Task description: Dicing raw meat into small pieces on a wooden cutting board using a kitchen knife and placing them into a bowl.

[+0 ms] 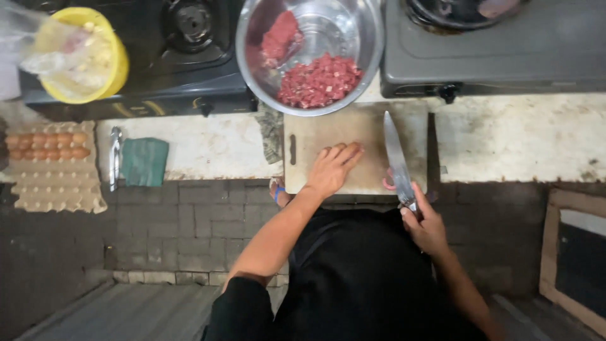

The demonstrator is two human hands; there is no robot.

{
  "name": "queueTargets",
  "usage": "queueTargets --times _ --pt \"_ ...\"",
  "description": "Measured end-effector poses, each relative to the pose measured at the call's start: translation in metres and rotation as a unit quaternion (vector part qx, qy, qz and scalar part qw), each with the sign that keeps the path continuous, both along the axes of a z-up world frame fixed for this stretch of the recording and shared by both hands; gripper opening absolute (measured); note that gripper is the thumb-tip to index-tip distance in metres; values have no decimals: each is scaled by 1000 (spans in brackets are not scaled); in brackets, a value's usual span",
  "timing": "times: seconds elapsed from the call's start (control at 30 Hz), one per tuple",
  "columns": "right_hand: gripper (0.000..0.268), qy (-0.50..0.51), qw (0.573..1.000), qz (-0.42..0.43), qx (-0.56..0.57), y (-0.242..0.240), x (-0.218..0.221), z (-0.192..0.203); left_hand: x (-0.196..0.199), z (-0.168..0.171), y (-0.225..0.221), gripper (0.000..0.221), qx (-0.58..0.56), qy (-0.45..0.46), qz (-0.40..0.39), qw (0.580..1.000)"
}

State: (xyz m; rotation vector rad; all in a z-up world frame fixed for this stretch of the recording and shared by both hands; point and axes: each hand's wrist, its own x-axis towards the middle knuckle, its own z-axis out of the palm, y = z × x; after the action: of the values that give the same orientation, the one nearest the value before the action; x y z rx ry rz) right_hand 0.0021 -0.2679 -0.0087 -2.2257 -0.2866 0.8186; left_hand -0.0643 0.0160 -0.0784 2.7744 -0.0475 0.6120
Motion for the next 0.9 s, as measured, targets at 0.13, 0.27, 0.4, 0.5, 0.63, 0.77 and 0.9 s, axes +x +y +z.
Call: queueTargets --times 0.13,0.27,0.4,0.5,0.63,0.77,0.9 --pt "68 -1 1000 5 -8 4 2 5 1 17 5 39 -5 -11 -3 1000" --pt "68 -5 1000 -1 -6 4 -1 4 -4 9 7 38 -15 15 11 1000" --pt "70 -6 1000 5 -11 -3 3 -7 1 -4 0 34 -41 -34 24 998" --pt "68 -17 1000 14 -14 -5 5 -9 5 -22 -3 33 -50 -47 28 997" --pt "69 -15 1000 1 -28 -4 6 2 2 10 -1 43 -62 -42 33 997" --pt "67 -54 997 -35 42 -6 3 -3 13 27 -21 27 -72 -69 -1 995" --pt "65 -75 981 -83 157 -1 4 0 23 18 -72 36 -84 7 -79 993"
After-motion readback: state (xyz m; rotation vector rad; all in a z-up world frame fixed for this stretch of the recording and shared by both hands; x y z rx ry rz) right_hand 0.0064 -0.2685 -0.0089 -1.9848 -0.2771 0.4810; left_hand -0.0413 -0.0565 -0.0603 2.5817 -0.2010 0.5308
